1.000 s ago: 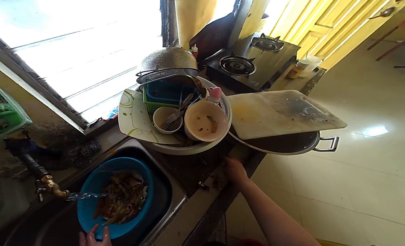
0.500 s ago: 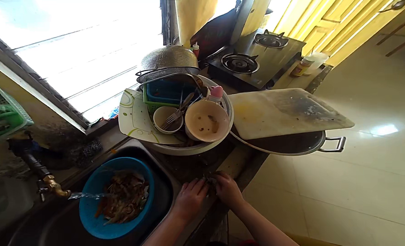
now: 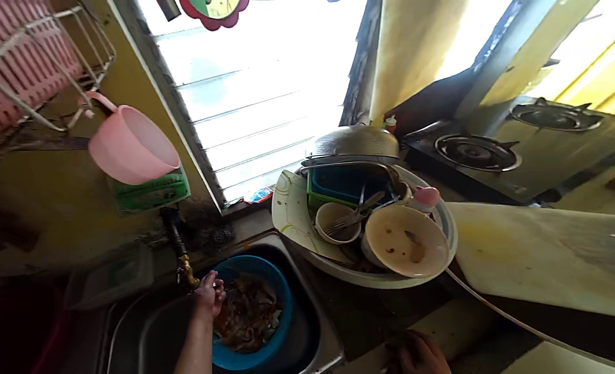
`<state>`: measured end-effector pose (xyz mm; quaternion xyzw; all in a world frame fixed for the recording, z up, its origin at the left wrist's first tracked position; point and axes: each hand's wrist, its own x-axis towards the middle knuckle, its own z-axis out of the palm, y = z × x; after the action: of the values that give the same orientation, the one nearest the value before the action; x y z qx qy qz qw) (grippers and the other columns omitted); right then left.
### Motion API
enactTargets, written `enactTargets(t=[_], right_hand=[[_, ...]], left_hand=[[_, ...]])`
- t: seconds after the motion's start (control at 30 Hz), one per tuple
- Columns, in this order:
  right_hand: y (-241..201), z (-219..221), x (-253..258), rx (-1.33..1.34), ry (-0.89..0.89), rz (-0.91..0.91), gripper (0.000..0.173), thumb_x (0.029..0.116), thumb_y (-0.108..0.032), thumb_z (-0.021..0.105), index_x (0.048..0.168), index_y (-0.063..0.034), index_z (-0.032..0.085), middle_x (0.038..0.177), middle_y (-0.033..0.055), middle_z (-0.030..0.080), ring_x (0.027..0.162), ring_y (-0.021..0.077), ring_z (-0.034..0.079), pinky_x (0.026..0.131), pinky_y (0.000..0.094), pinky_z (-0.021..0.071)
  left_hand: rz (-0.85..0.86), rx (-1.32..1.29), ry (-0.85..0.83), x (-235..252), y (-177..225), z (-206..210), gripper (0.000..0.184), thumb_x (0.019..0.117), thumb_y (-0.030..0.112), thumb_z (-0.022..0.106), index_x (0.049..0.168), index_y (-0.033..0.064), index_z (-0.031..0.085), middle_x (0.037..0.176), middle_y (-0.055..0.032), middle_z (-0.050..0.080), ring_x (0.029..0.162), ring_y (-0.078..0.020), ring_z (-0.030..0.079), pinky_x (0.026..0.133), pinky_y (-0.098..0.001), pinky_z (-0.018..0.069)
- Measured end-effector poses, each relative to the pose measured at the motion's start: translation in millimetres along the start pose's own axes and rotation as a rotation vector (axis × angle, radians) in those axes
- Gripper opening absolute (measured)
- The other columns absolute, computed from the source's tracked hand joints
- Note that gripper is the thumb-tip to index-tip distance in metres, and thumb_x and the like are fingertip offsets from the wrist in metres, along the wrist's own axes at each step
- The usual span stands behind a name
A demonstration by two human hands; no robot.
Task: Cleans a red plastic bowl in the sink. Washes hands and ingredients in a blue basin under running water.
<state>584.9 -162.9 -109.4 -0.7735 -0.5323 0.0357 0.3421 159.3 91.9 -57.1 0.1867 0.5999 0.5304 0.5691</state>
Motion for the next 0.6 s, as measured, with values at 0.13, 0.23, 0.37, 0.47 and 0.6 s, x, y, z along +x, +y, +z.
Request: enactTargets(t=[0.13, 0.23, 0.37, 0.47, 0.6], right_hand=[[3, 1, 0, -0.011, -0.013, 0.004, 0.028, 0.0906, -0.008, 0.062, 0.112, 0.0077, 0.071, 0.117, 0.0306, 0.067, 0.109, 0.0468, 0.066, 0.095, 0.0568, 0.0534], [6, 1, 1, -0.039, -0.024, 0.0, 0.027, 0.0921, -0.009, 0.06, 0.111, 0.0066, 0.071, 0.117, 0.0297, 0.067, 0.11, 0.0459, 0.066, 0.096, 0.0558, 0.0535], [5, 0, 1, -0.051, -0.023, 0.021, 0.028, 0.0926, -0.01, 0.059, 0.111, 0.0065, 0.072, 0.117, 0.0296, 0.067, 0.109, 0.0455, 0.066, 0.096, 0.0561, 0.0529], [6, 2, 0, -0.06, -0.001, 0.007, 0.028, 0.0919, -0.011, 0.06, 0.109, 0.0066, 0.072, 0.115, 0.0286, 0.068, 0.108, 0.0456, 0.067, 0.096, 0.0565, 0.053], [7, 3, 1, -0.065, 0.009, 0.006, 0.028, 0.0916, -0.013, 0.059, 0.107, 0.0064, 0.072, 0.114, 0.0284, 0.068, 0.108, 0.0453, 0.067, 0.095, 0.0565, 0.0532]], left_hand=[[-0.03, 0.0, 0.005, -4, -5, 8, 0.052, 0.1096, 0.045, 0.041, 0.068, 0.0148, 0.042, 0.047, 0.0023, 0.039, 0.035, -0.0103, 0.038, 0.036, -0.0256, 0.0382], [-0.139, -0.188, 0.132, -5, -9, 14, 0.042, 0.1093, 0.041, 0.041, 0.079, 0.0134, 0.045, 0.059, -0.0023, 0.052, 0.046, -0.0158, 0.054, 0.043, -0.0304, 0.0479], [-0.16, -0.4, 0.09, -12, -9, 17, 0.031, 0.1113, 0.028, 0.041, 0.128, 0.0031, 0.048, 0.106, -0.0144, 0.063, 0.084, -0.023, 0.069, 0.069, -0.0363, 0.0601], [-0.112, -0.409, -0.016, -13, -10, 12, 0.025, 0.1101, 0.021, 0.044, 0.122, 0.0019, 0.054, 0.1, -0.0122, 0.069, 0.084, -0.0212, 0.072, 0.072, -0.034, 0.0619], [-0.061, -0.418, -0.048, -11, -10, 6, 0.027, 0.1113, 0.029, 0.04, 0.096, 0.0109, 0.055, 0.069, 0.0004, 0.06, 0.054, -0.0078, 0.06, 0.048, -0.0202, 0.0517]])
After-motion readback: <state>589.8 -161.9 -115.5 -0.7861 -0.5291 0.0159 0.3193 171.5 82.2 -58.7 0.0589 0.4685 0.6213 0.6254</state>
